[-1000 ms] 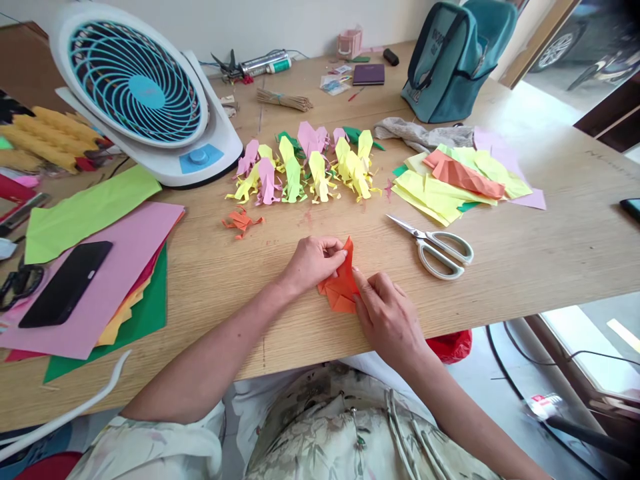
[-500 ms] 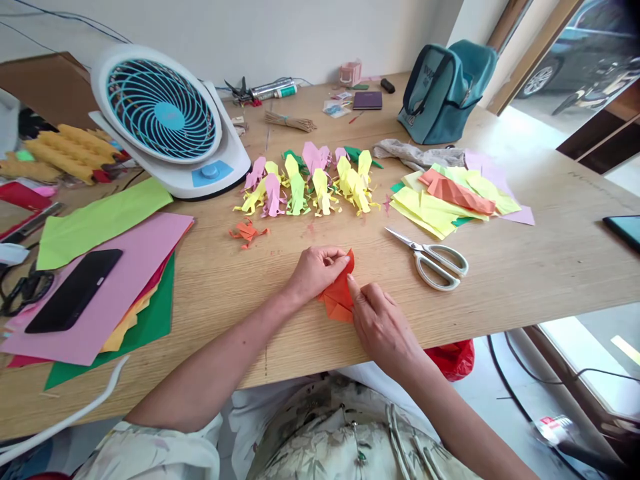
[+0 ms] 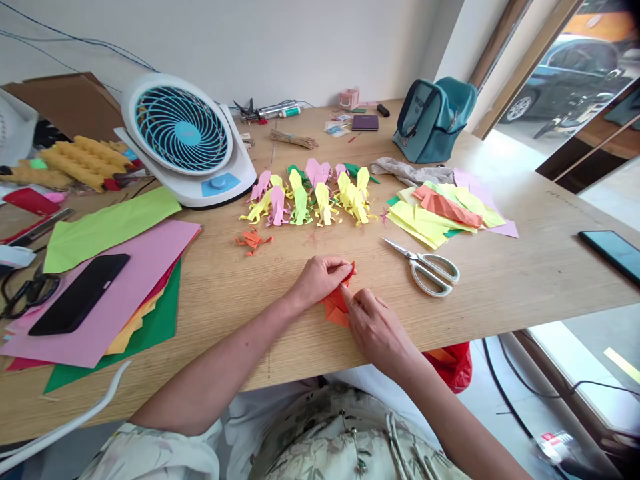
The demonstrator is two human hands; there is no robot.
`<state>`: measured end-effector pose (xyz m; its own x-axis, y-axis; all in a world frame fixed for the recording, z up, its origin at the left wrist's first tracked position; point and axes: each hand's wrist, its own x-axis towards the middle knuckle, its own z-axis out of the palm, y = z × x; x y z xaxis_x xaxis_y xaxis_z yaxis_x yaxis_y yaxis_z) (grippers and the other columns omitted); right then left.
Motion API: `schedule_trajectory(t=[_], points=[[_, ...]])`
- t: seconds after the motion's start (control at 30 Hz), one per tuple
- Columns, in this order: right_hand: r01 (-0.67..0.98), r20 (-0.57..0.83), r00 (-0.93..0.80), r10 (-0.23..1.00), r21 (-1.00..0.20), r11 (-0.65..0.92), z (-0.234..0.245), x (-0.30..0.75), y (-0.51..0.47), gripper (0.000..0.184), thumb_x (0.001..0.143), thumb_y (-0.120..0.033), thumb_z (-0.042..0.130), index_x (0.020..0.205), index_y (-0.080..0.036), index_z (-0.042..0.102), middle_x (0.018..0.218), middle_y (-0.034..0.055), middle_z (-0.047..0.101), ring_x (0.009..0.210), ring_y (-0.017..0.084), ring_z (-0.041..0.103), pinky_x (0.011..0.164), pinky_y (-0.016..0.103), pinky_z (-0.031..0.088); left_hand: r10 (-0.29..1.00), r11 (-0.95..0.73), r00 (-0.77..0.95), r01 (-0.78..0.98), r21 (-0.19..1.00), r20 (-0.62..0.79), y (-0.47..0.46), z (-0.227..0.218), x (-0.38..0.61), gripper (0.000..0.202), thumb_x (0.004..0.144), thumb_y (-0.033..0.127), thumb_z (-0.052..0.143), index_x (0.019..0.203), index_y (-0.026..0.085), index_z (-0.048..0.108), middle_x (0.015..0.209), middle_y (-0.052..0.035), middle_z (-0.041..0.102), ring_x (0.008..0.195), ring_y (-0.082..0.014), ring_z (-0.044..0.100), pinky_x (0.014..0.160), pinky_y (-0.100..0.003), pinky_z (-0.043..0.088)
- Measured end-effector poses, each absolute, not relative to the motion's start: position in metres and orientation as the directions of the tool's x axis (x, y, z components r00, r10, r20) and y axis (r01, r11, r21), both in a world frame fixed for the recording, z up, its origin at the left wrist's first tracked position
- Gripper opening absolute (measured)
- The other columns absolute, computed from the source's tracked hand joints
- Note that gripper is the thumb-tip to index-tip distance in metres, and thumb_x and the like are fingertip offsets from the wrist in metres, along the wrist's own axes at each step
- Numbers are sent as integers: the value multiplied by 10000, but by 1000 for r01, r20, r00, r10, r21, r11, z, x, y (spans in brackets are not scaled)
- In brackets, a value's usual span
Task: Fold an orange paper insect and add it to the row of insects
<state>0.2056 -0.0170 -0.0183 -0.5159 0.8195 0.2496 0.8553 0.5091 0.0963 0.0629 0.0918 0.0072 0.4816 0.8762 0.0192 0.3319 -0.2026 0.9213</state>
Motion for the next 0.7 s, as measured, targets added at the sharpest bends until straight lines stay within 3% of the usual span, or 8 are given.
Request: schedule_trajectory(t=[0.2, 0.43, 0.53, 0.7], points=[[854, 228, -520, 823, 124, 506, -13, 205, -16, 338, 943, -103, 451, 1244, -120, 604, 1199, 144, 608, 840, 244, 505, 655, 356, 523, 861, -187, 507, 256, 948, 34, 92, 2, 64, 276, 785, 379, 668, 882, 132, 743, 804, -34, 729, 703, -141, 631, 667, -228, 484], [852, 311, -513, 800, 72, 518, -18, 206, -18, 436, 933, -81, 456, 1368, -68, 497, 1240, 183, 590, 829, 249, 514, 666, 381, 530, 886, -153, 464, 241, 958, 25, 95, -4, 64, 291, 806, 381, 655, 898, 125, 760, 803, -54, 738, 733, -153, 640, 685, -242, 492], [872, 420, -420, 804, -57, 486, -19, 208, -22, 445, 959, -128, 460, 1401, -83, 444, 1151, 176, 606, 829, 246, 536, 692, 385, 537, 896, -137, 443, 201, 970, 35, 95, -3, 63, 283, 797, 390, 675, 862, 127, 758, 812, -43, 731, 695, -128, 616, 648, -219, 477], [830, 495, -262, 829, -322, 455, -19, 209, -27, 424, 982, -175, 464, 1399, -105, 432, 980, 128, 588, 865, 231, 574, 732, 356, 544, 914, -122, 404, 202, 972, 31, 94, 2, 61, 304, 819, 411, 656, 874, 127, 749, 619, 18, 630, 484, -68, 468, 511, -195, 396]])
